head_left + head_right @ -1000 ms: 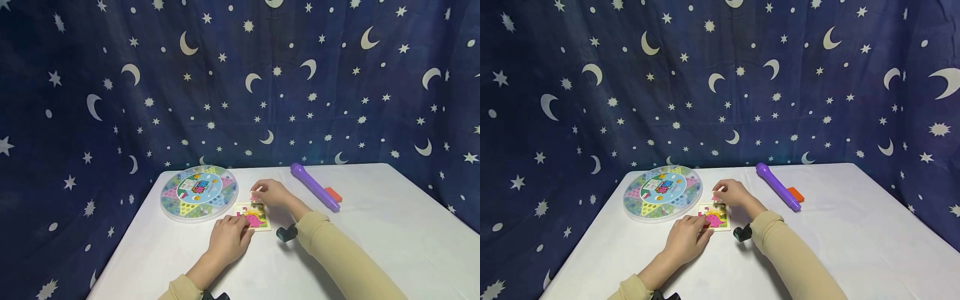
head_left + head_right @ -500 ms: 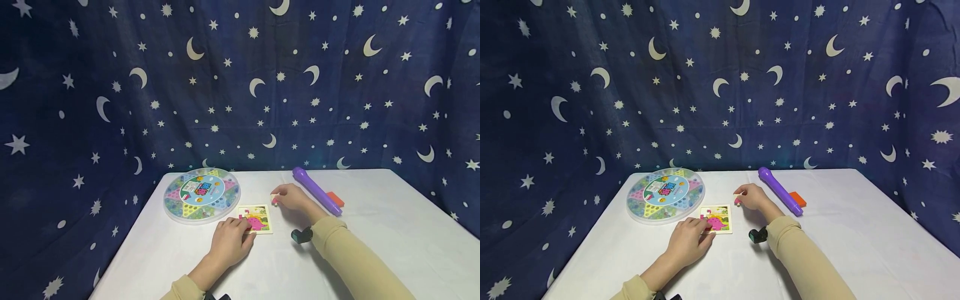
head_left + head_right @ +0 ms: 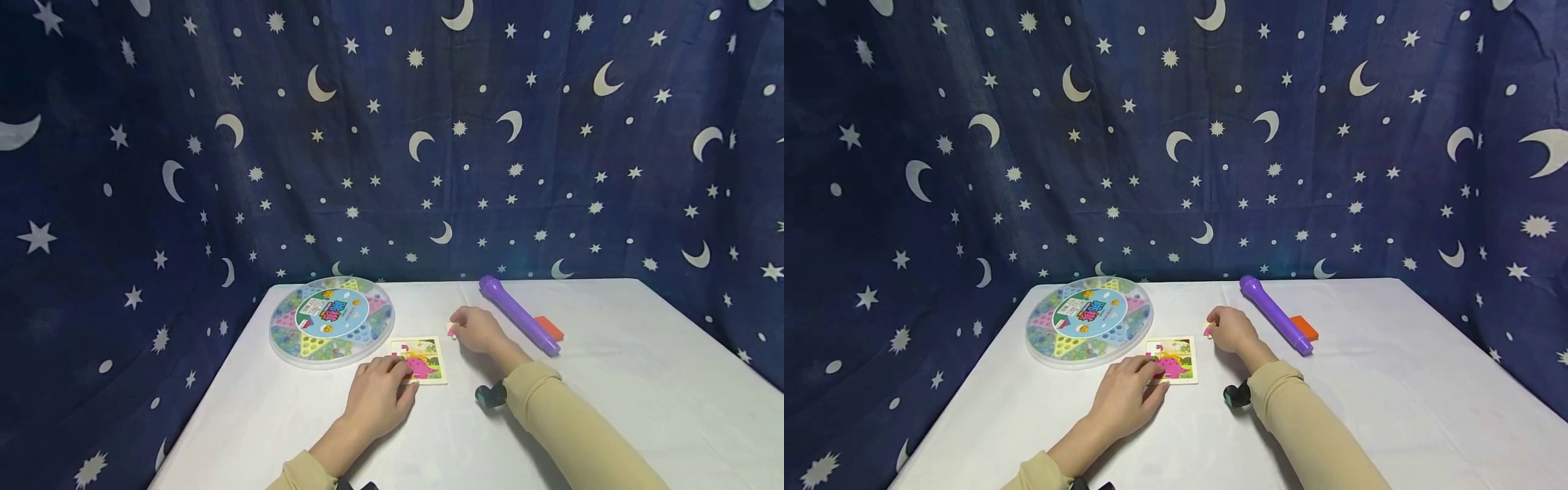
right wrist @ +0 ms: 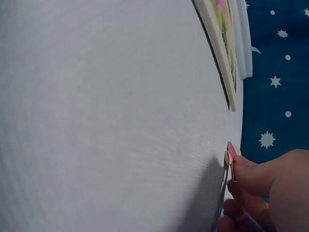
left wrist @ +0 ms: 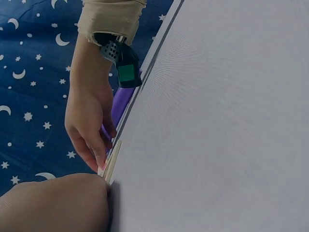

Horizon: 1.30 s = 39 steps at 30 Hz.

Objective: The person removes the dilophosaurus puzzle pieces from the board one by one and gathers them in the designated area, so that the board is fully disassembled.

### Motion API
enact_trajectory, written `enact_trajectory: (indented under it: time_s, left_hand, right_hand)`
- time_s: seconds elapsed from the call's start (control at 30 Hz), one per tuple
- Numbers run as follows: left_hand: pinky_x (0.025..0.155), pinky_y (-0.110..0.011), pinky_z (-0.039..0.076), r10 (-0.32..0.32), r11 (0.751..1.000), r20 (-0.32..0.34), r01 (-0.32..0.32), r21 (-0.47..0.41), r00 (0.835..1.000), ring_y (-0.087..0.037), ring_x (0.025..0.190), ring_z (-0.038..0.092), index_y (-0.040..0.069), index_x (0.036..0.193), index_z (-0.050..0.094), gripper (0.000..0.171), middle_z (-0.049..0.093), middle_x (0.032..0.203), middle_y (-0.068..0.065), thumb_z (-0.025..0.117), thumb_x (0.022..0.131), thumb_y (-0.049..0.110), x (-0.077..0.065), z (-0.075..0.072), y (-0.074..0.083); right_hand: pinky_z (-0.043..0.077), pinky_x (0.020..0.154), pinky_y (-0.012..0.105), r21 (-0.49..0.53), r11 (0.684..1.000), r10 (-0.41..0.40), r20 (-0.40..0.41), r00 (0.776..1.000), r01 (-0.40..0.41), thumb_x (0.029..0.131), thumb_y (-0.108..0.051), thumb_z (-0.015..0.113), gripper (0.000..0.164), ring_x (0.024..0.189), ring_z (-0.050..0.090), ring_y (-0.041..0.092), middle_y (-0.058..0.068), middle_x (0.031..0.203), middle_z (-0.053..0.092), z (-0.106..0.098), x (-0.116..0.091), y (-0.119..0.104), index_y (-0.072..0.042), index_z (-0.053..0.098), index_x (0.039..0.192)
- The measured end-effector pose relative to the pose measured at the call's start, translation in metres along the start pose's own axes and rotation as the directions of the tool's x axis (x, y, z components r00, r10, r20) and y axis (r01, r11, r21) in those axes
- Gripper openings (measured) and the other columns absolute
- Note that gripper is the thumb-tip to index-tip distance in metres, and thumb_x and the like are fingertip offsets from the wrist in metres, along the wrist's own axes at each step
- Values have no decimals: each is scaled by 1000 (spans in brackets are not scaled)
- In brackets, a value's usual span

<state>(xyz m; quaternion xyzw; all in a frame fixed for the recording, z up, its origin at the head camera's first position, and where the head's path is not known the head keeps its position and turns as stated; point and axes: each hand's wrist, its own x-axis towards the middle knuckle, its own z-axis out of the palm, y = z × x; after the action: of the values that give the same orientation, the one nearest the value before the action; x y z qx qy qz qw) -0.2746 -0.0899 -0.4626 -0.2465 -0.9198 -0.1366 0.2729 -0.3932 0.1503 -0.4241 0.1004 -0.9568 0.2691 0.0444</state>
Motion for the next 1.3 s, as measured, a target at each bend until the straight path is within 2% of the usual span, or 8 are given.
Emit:
enact_trajectory:
  time_s: [0.2,0.37,0.67,0.83,1.07,1.3]
  left_hand:
    - [89,-45,49,6,1000,5,-6,0,1000,-22,107,63,18,106,73,22,70,109,-1,71,94,35,1,0,0]
    - [90,-45,49,6,1000,19,-6,5,1000,-22,108,63,17,107,73,23,70,110,-2,70,94,35,1,0,2]
    - [87,-45,50,7,1000,30,-7,13,1000,-22,103,63,17,106,71,22,70,103,-1,70,94,35,2,-2,3]
    - [89,-45,48,-3,999,77,-1,52,997,-23,107,62,15,117,69,30,68,108,-3,65,97,37,3,-2,3]
    - [93,-45,45,-14,996,138,2,89,990,-24,116,57,14,136,66,44,63,120,-6,57,102,39,2,-3,2]
    - [94,-46,43,-13,995,174,-5,98,985,-25,118,55,13,140,64,46,60,124,-8,53,104,39,0,-4,2]
  right_hand:
    - [49,97,52,-34,999,-13,-3,1000,13,94,-12,72,17,104,66,34,11,104,73,0,-2,0,-5,75,109]
    - [49,96,54,-21,999,-34,4,999,34,93,-11,73,16,105,66,36,14,104,72,-2,-4,-3,-6,75,108]
    - [43,106,56,-6,997,-80,43,996,80,96,-13,70,15,124,59,38,14,121,69,3,-6,-28,-12,77,109]
    - [42,109,55,4,996,-92,82,992,92,96,-12,70,14,127,57,35,11,122,69,8,-7,-44,-16,77,108]
    - [45,106,53,3,970,-241,153,959,243,94,-8,71,14,118,62,32,5,109,73,17,-10,-63,-16,78,103]
    - [45,105,55,-26,968,-239,214,947,250,95,-10,72,17,117,62,32,8,115,68,22,-13,-73,-20,78,108]
